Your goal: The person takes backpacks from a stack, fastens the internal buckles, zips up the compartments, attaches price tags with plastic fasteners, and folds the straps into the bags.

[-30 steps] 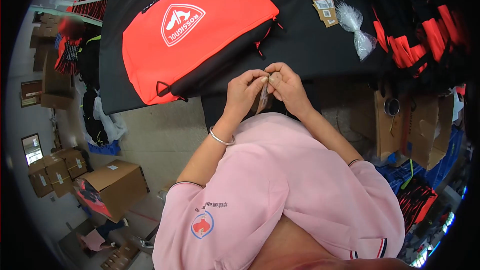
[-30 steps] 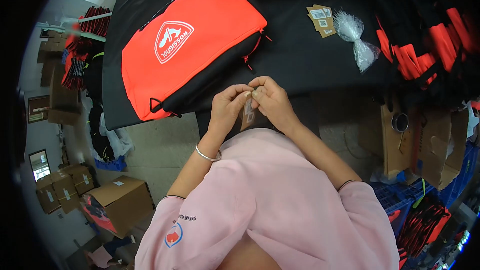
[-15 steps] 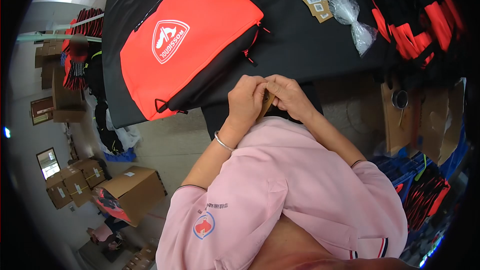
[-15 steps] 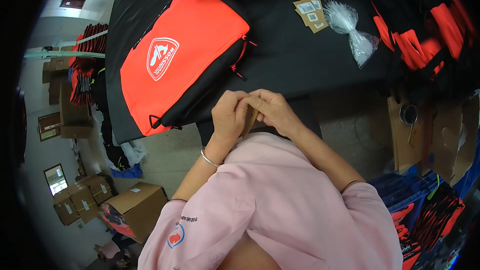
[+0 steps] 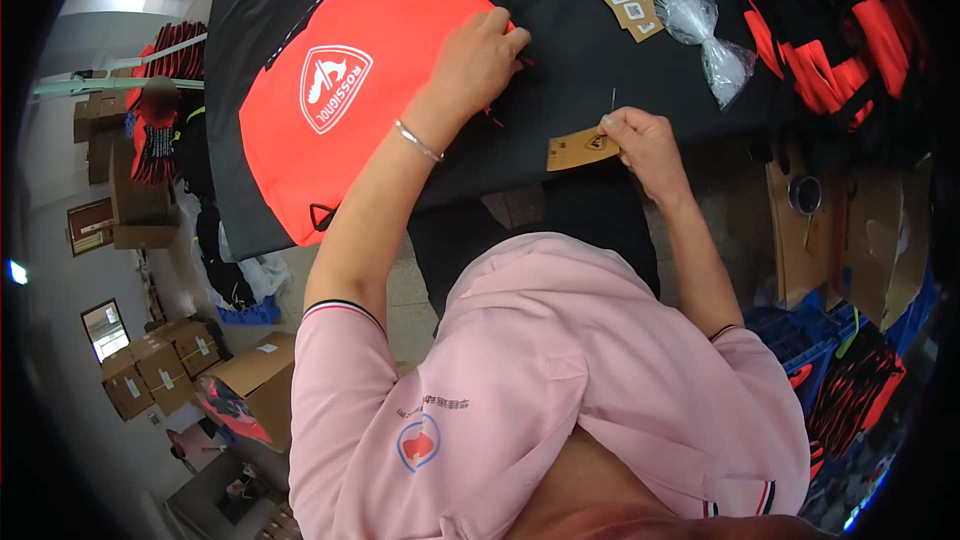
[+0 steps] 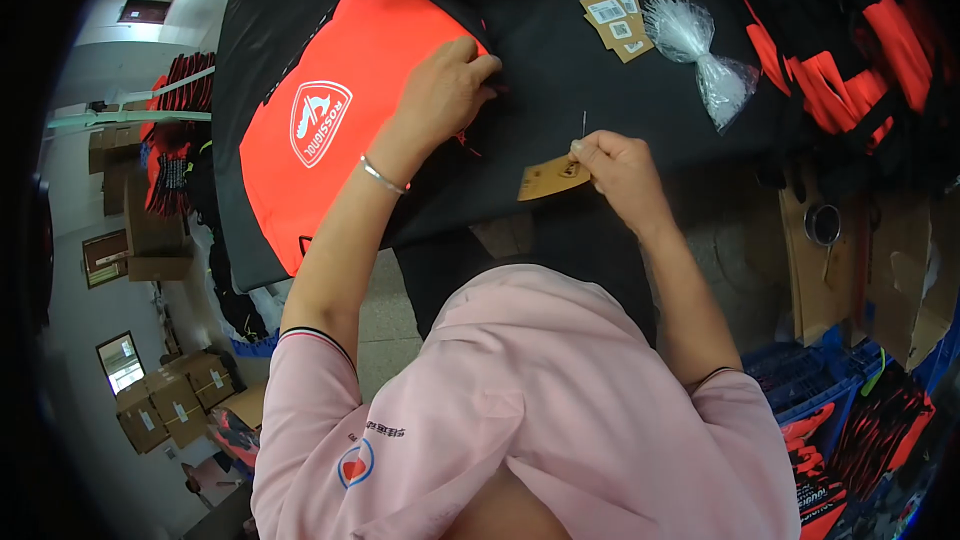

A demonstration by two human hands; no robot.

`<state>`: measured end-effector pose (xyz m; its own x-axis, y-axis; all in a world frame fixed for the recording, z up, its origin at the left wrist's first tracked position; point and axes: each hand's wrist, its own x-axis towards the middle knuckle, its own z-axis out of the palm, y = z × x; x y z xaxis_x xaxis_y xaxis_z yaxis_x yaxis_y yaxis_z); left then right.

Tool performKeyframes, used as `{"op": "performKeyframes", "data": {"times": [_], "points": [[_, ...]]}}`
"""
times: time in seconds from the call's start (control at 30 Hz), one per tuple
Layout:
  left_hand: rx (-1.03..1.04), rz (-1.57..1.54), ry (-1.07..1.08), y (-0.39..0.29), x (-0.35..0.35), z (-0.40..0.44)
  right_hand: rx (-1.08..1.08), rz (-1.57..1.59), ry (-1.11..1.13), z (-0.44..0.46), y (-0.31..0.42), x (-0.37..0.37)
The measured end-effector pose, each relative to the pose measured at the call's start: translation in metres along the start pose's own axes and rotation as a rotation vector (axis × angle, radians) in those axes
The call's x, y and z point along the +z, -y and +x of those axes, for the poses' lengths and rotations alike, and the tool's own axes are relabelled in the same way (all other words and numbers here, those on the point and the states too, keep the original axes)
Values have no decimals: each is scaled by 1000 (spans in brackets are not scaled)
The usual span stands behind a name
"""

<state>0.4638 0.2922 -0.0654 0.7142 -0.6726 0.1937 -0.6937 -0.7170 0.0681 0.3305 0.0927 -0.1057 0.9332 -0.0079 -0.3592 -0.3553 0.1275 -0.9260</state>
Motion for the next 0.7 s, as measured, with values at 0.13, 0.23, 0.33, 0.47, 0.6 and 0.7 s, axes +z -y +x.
{"op": "performKeyframes", "data": {"times": [0.13, 0.23, 0.33, 0.47, 0.6, 0.7], "points": [[-139, -433, -219, -2, 16, -8, -137, -147, -18, 1, 4, 2], [-651, -1042, -204, -6, 14, -28, -141, -143, 87, 4, -7, 15], [-730, -1197, -212, -32, 14, -58, -220, -282, 146, 0, -6, 36], [-795, -1381, -256, -46, 15, -75, -142, -329, 230, 0, 0, 53], [-803, -1478, -287, -49, 9, -73, -117, -258, 256, -7, -8, 63], [-732, -1472, -316, -46, 10, -75, -124, -184, 228, -12, -12, 71]]}}
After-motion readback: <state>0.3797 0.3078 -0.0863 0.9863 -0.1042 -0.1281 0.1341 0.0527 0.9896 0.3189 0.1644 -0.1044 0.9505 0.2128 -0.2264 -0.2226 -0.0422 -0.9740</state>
